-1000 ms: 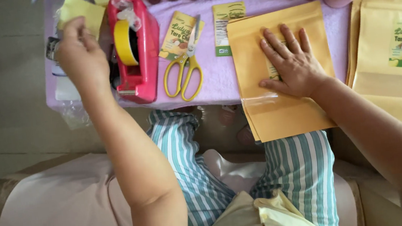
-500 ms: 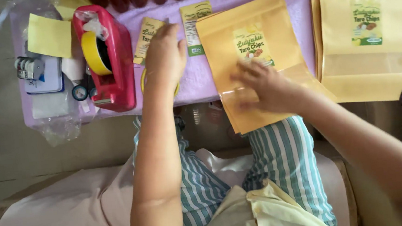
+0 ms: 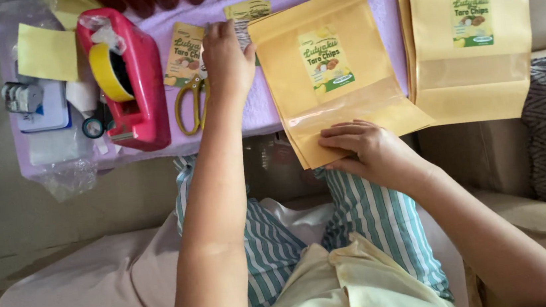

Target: The person peels adhesive labels from a sheet and applies them to the front of several standing paper pouches one at a time, using scissors to trim one label before applying it.

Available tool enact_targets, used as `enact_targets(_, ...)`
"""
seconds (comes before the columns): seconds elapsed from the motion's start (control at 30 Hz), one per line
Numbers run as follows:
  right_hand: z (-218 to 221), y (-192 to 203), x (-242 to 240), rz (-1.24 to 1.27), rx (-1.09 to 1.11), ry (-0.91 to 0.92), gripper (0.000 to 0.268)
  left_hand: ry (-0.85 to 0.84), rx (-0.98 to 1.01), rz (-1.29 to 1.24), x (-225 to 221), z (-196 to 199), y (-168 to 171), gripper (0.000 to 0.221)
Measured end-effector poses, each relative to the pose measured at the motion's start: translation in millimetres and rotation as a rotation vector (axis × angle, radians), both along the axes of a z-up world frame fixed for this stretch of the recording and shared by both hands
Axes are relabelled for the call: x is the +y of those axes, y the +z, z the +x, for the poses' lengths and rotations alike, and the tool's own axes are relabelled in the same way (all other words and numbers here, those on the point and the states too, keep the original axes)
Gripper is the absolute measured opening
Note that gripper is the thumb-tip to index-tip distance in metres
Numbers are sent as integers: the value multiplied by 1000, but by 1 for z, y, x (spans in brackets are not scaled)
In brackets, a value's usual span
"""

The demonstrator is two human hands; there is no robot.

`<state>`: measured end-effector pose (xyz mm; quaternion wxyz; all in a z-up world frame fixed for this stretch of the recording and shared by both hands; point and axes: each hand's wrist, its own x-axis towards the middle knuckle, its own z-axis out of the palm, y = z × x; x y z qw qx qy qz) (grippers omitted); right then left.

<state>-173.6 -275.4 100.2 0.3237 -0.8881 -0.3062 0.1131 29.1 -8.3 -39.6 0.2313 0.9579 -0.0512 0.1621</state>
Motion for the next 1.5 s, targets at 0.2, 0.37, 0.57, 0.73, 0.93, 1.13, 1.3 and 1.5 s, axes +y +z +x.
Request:
enact_targets(0.2, 2, 19, -1, 117, 152, -72, 39, 126, 137, -74, -7, 3, 21, 67)
enact_targets(0.37, 3, 35, 2, 207, 216, -126, 31, 226, 211, -53, -14, 14, 19, 61)
enact_targets(0.57, -6, 28, 2, 280, 33, -307, 26, 273, 289, 15, -16, 24, 17, 43)
enact_targets(0.73, -23, -12, -37, 324, -226, -647, 20, 219, 291, -2, -13, 15, 31, 60)
enact_targets(0.93, -17, 5, -52, 754, -605, -999, 25, 235, 406, -137, -9, 16, 44, 63)
enact_targets(1.13, -19, 18, -69, 1427, -369, -944, 17, 288, 408, -226, -7, 14, 42, 22)
enact_targets(1.3, -29, -14, -62, 1692, 237, -1317, 14, 201, 373, -321, 3, 4, 47, 31)
enact_targets(1.5, -55, -11, -34, 1558, 391, -1444, 41, 230, 321, -234, 8, 2, 41, 16)
